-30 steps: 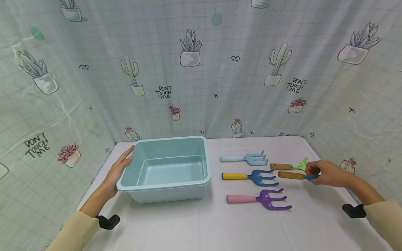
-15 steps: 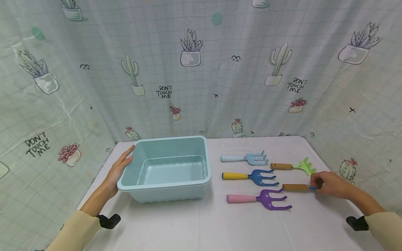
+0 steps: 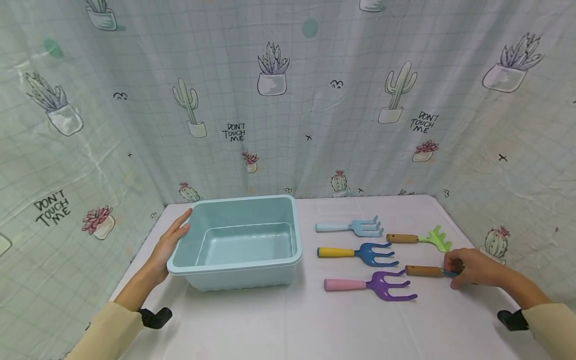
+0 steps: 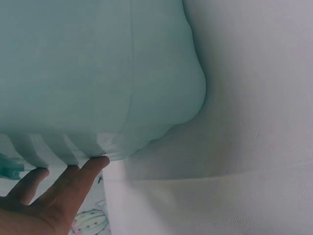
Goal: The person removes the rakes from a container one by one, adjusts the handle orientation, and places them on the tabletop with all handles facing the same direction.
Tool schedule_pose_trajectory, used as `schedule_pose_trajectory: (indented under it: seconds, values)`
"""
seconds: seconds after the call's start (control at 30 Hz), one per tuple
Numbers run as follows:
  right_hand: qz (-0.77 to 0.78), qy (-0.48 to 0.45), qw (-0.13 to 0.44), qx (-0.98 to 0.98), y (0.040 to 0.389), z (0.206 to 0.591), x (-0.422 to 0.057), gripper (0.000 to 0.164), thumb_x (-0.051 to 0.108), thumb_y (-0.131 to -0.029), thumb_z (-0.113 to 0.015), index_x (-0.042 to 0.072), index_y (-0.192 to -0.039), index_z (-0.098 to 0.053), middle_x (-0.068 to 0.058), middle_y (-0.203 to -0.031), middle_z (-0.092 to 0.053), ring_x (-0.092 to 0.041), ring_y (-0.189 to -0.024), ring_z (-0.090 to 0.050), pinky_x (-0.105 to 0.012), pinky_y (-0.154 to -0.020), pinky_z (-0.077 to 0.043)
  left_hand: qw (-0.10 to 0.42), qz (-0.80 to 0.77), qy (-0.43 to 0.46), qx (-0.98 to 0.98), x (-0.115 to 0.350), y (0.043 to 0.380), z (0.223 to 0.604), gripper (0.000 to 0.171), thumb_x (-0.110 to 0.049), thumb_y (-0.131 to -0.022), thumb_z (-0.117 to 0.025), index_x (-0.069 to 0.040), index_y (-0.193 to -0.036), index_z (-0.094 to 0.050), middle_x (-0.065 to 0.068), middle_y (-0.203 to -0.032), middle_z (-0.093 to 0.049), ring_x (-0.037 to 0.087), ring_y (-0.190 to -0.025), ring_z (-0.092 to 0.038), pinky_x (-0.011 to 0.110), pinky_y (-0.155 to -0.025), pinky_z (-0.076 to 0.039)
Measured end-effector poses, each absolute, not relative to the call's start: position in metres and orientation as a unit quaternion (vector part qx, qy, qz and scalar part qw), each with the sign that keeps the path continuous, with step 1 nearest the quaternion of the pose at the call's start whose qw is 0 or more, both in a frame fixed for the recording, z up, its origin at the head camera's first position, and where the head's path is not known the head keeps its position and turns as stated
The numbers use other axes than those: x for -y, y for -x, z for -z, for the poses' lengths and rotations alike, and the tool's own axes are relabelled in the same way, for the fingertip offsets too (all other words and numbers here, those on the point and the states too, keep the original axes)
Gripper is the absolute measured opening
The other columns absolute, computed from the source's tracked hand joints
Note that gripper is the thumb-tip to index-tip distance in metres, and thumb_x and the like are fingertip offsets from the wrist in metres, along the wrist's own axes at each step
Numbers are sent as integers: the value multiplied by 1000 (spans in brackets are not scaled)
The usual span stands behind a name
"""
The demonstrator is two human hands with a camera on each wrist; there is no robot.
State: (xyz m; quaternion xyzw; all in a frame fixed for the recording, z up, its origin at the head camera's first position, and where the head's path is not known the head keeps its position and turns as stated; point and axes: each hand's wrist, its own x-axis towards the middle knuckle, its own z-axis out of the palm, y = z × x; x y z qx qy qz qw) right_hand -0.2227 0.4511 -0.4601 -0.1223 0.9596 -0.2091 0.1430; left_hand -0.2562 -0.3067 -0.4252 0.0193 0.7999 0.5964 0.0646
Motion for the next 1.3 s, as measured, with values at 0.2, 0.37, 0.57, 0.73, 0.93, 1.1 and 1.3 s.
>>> schedule_pose_trajectory:
  seconds: [0.2,0.37,0.57,0.73,0.93,1.1,1.3]
  values:
    - [239,132,162,-948,225,462,-457,34,20,-74,-91,10,-91,-64,0,-87,-62,-4,-75,-51,-23,-66,-46,66,-591,-11,-804,305,256,424,64,-54,-110,-33,-40,-166,-4,3,-176,6,46,-161,-5,73,-120,-21]
    - [278,156,160,-934,225,462,-460,31,15,-80,-86,4,-100,-65,-1,-88,-60,-2,-75,-51,-22,-66,-46,70,-592,-9,-803,303,256,422,63,-53,-111,-33,-41,-166,-4,1,-176,5,44,-161,-4,73,-121,-19]
    - [315,214,117,-917,229,462,-464,31,6,-85,-81,-3,-111,-66,-3,-88,-62,-2,-75,-55,-21,-64,-50,69,-596,-13,-800,303,256,422,65,-54,-110,-34,-41,-166,-5,1,-176,4,44,-161,-6,72,-121,-21]
    - [336,225,120,-907,234,458,-461,30,4,-90,-76,-5,-116,-64,-4,-93,-65,-3,-79,-58,-23,-66,-54,70,-595,-13,-801,302,255,422,65,-54,-110,-34,-41,-166,-4,1,-176,5,44,-161,-5,73,-120,-20]
    - [322,227,98,-914,242,443,-447,32,4,-91,-74,-7,-119,-64,-10,-98,-67,-3,-82,-61,-22,-69,-56,68,-582,-15,-810,301,257,421,66,-55,-110,-35,-39,-166,-5,2,-176,5,44,-161,-3,74,-120,-18]
    - [292,188,79,-934,255,425,-431,37,15,-92,-77,-3,-122,-65,-15,-106,-69,0,-87,-60,-21,-71,-56,67,-554,-41,-829,308,258,423,67,-56,-109,-32,-35,-167,-6,5,-176,2,45,-161,0,77,-120,-12]
    - [249,162,43,-954,270,410,-411,43,28,-92,-78,4,-125,-65,-13,-113,-70,-18,-97,-66,-23,-72,-55,49,-495,-70,-865,320,265,423,65,-57,-110,-24,-33,-168,-5,16,-175,-6,58,-155,-14,85,-109,-22]
